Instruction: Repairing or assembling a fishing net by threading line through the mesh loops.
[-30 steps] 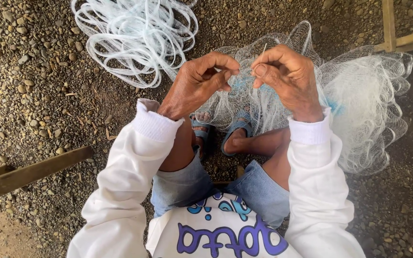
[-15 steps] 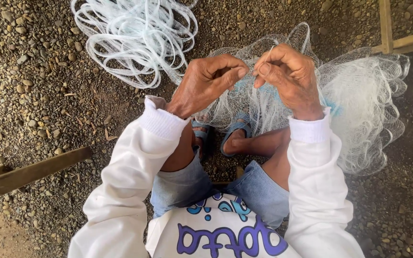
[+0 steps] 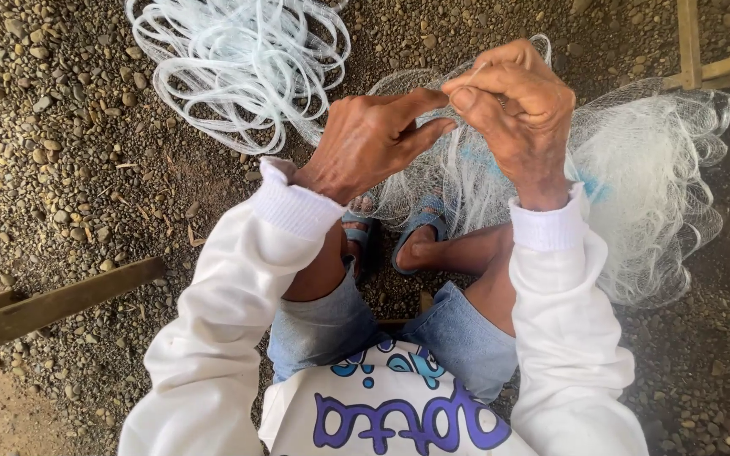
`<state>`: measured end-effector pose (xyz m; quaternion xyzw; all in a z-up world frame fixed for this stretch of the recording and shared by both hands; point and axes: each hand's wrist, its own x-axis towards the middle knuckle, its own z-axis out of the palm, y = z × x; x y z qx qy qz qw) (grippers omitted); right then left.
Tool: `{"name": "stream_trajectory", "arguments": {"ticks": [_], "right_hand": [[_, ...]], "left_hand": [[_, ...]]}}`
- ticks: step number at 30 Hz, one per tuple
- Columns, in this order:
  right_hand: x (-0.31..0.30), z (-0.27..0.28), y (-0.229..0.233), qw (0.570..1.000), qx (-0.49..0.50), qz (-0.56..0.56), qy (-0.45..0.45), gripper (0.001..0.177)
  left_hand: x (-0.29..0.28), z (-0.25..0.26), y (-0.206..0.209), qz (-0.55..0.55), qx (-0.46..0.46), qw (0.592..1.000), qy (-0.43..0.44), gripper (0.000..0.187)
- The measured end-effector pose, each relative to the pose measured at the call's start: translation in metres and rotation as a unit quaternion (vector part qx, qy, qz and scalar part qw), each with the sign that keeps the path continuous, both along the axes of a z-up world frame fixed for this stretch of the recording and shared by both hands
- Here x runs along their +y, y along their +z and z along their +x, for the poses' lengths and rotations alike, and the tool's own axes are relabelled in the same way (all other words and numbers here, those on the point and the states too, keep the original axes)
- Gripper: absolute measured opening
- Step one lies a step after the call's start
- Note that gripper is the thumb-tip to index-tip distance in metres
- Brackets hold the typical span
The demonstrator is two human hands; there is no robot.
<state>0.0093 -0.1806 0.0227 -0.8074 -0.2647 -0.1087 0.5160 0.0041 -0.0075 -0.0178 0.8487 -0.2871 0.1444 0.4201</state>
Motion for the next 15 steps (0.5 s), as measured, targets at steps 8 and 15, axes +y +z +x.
{"name": "stream_trajectory", "arguments": {"ticks": [8,15], "right_hand": [[-0.017,0.004,0.034,0.985,0.061,-0.087,0.132,0.057],[-0.035,0.031,-0.032,0.886,0.372,-0.253,0.108,0.093]], "left_hand": [[0.000,0.004,0.031,-0.064,-0.036,0.997,-0.034,0.012],[0.000,0.011,0.048,-0.109,-0.004,0.991,-0.078,0.015]]}}
